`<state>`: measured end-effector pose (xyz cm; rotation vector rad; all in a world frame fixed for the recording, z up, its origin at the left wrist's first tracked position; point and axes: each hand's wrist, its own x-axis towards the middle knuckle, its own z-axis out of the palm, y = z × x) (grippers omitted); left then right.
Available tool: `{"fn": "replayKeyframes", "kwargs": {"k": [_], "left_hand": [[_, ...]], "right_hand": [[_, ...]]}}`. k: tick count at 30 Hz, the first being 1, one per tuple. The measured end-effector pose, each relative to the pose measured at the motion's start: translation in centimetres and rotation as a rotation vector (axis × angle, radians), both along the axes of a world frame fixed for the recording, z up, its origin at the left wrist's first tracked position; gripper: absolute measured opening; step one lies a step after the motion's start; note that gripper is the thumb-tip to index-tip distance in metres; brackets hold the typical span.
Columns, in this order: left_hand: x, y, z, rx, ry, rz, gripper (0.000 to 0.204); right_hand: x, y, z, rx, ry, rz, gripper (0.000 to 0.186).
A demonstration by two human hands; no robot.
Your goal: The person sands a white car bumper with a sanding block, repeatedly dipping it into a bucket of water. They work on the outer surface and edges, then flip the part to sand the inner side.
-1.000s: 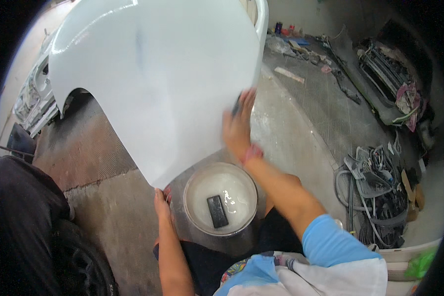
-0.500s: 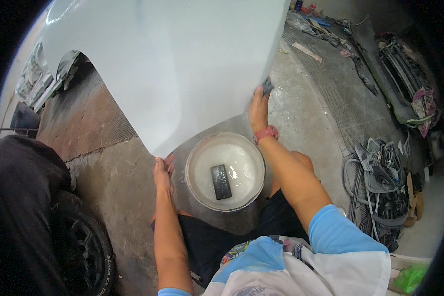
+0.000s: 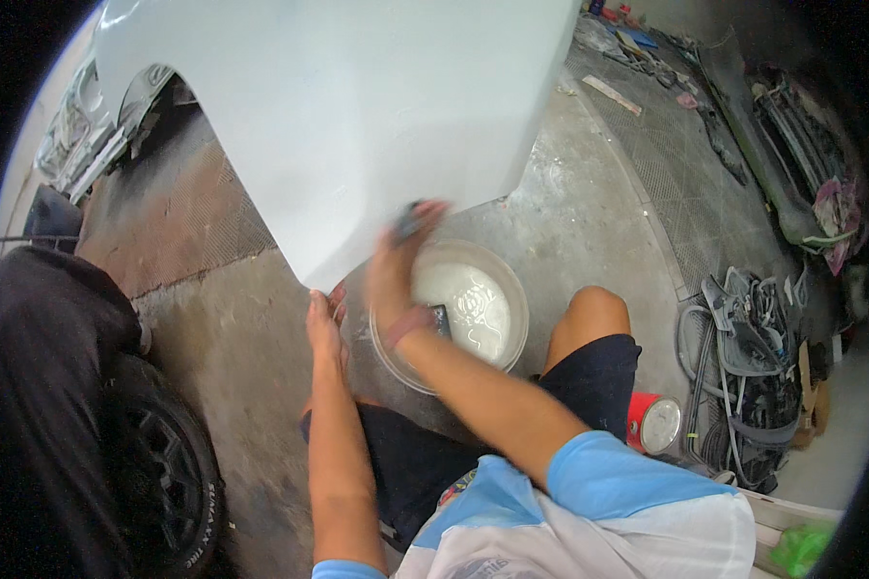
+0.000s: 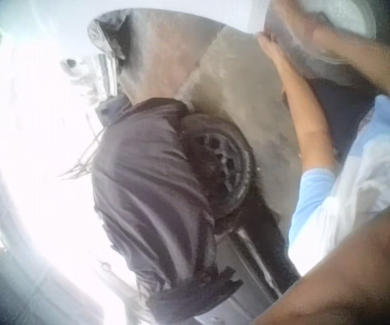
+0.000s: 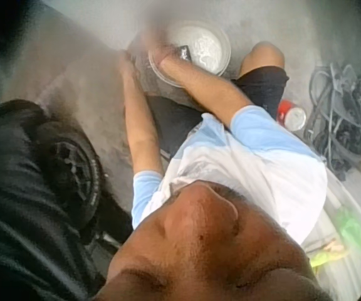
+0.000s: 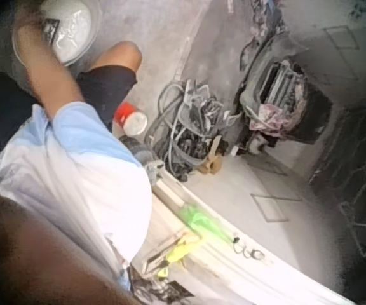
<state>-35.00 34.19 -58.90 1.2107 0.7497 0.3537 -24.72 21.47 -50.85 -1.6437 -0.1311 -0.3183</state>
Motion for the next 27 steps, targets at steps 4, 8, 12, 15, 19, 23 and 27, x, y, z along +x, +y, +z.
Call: {"fn": "replayKeyframes", "kwargs": {"k": [4, 8, 12, 15, 19, 23, 27], "left_hand": [[-0.3, -0.2, 0.0, 0.019, -0.001, 0.002, 0.064], [-0.4, -0.4, 0.4, -0.030, -0.066, -0.049, 0.056], [-0.2, 0.0, 0.5, -0.021, -0.075, -0.033, 0.057], [-0.1, 0.0, 0.8, -0.105, -0.123, -0.028, 0.058], [-0.3, -1.2, 2.2, -0.141, -0.116, 0.047, 0.056], [-1.0, -3.8, 4.3, 0.225, 0.145, 0.103, 0.042], [-1.6, -7.1, 4.8, 0.658, 0.023, -0.405, 0.038]], "right_hand": [[13.0, -10.5, -1.7, 0.600, 0.101, -0.062, 0.073], [10.5, -5.9, -4.8, 0.495, 0.231, -0.108, 0.068], [-2.7, 3.1, -5.2, 0.004, 0.009, 0.151, 0.073], [-6.9, -1.1, -4.0, -0.317, -0.119, 0.451, 0.075], [-5.4, -10.8, -4.4, -0.620, -0.051, 0.453, 0.040], [-1.4, -13.2, -9.7, -1.138, 0.165, 0.678, 0.039], [-0.2, -13.1, -17.6, -1.497, 0.398, 0.824, 0.040]]}}
